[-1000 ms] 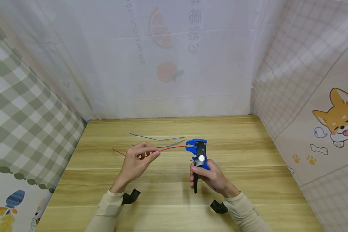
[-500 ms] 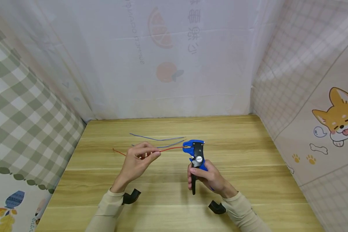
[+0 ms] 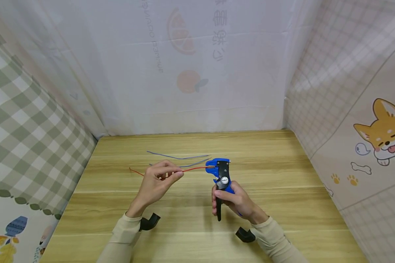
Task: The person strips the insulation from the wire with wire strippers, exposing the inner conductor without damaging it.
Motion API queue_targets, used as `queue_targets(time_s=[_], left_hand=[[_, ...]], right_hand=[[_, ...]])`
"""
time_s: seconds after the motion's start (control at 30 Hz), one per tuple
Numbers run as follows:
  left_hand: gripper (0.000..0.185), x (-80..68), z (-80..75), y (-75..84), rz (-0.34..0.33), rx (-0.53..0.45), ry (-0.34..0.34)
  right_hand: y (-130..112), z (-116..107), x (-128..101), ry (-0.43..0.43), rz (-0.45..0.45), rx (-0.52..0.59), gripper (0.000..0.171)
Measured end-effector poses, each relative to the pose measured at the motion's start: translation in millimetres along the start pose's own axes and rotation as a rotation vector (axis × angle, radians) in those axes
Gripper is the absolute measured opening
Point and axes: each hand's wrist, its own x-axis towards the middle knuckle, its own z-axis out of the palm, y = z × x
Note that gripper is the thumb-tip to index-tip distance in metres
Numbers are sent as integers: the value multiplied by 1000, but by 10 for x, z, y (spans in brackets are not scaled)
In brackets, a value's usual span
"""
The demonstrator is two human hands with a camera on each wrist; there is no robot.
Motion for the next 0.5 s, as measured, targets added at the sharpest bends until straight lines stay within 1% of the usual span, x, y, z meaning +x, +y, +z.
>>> queue_targets(time_s=[0.13,0.5], left_hand=[[17,2,-3,3,-8,4,-7],[16,-8,3,26,-23,-11,-17]], right_hand=[[3,5,5,2,5,0,31],[17,14,10,8,-1,-17,30]])
